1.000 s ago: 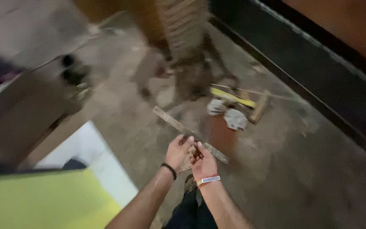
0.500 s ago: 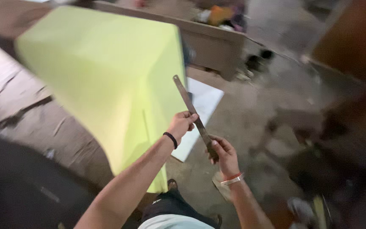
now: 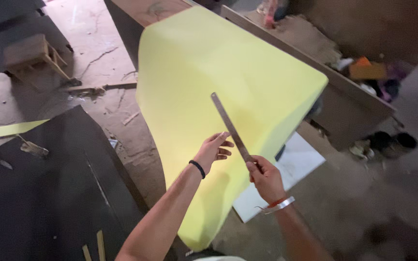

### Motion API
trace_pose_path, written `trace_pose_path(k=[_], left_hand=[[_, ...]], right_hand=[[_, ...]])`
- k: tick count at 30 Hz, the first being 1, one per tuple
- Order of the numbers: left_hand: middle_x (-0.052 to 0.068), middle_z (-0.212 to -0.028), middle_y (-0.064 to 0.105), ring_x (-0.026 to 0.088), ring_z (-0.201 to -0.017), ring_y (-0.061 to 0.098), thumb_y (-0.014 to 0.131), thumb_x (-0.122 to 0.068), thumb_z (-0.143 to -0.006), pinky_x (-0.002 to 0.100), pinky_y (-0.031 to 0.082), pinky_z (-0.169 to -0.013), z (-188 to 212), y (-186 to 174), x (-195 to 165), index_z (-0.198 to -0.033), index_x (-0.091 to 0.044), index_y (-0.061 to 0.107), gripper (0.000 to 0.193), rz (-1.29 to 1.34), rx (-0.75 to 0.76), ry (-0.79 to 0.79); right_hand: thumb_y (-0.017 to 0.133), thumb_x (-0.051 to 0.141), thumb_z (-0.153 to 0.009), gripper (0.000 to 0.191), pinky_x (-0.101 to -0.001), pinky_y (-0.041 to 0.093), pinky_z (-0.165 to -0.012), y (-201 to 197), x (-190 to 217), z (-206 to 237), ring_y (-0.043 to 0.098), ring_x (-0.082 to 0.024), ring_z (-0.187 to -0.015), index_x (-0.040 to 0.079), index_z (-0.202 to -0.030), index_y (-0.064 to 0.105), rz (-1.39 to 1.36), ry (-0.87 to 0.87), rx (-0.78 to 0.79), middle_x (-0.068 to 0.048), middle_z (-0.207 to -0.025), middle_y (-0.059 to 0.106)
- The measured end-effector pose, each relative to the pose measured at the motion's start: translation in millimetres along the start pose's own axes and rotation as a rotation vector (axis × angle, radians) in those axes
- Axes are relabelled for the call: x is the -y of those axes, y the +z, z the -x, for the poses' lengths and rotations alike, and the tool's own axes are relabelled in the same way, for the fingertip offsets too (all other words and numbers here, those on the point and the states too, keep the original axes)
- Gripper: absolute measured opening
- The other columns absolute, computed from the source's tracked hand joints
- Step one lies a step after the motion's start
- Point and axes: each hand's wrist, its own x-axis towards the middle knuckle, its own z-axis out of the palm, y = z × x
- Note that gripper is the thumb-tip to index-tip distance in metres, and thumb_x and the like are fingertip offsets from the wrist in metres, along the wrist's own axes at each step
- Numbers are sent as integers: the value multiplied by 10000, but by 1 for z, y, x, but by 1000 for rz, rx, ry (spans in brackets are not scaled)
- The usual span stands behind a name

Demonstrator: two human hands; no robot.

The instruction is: The person cuts a yellow foam sheet to size using a metal ruler and a knife, then applies a liquid adhesive to a wooden board with a brush. They place the foam sheet onto the adhesive and smooth it down with their hands.

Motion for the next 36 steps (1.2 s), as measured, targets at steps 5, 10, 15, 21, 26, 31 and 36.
trace_pose_path(k=[5,10,15,21,26,31,36], left_hand=[[32,-1032,746,152,-828,696,628,-354,-962,318,542,-750,-70,-76,-16,-1250,-118,671,375,-62,-95,-63],[50,-1004,740,158,-820,673,647,-321,-956,343,516,-753,-128,-106,-7,-1178,-91,703,325,-11,-233,-98],[15,-990,749,133,-827,667,647,-318,-941,319,520,-775,-164,-110,-19,-1154,-113,715,304,-42,-353,-114],[10,-979,746,124,-825,660,648,-295,-927,308,515,-763,-205,-105,-44,-1141,-93,718,302,-32,-456,-106],[12,-984,744,131,-847,667,653,-291,-920,305,516,-763,-225,-86,-51,-1151,-82,719,318,-76,-498,-112],[8,-1012,746,127,-881,670,639,-283,-918,303,521,-782,-244,-64,-58,-1173,-83,715,333,-89,-511,-46],[10,-1014,745,135,-891,678,634,-276,-921,305,530,-799,-260,-55,-62,-1167,-90,709,317,-91,-492,-69]], right_hand=[[620,284,-1007,310,-259,332,-447,19,-7,-95,434,-73,-523,2,-1092,713,-245,59,-20,30,-621,528],[567,325,-1073,344,-247,375,-519,19,21,-219,446,-56,-592,27,-974,708,-98,-121,-150,50,-659,522],[582,339,-1083,370,-302,536,-714,28,47,-389,632,-120,-793,132,-1374,678,441,-551,-237,-14,-942,701],[552,437,-976,468,-475,586,-768,61,6,-514,716,-315,-861,340,-1429,615,1205,-356,65,-120,-1002,693],[523,473,-960,469,-493,582,-785,54,-18,-527,713,-302,-915,332,-1396,623,1070,-351,121,-82,-1048,725],[525,430,-967,498,-446,580,-835,3,3,-520,722,-255,-848,346,-1454,582,1087,-275,546,-109,-939,756],[524,275,-1015,427,-300,563,-610,-30,14,-515,633,-145,-605,197,-1430,593,480,-27,683,-75,-773,735]])
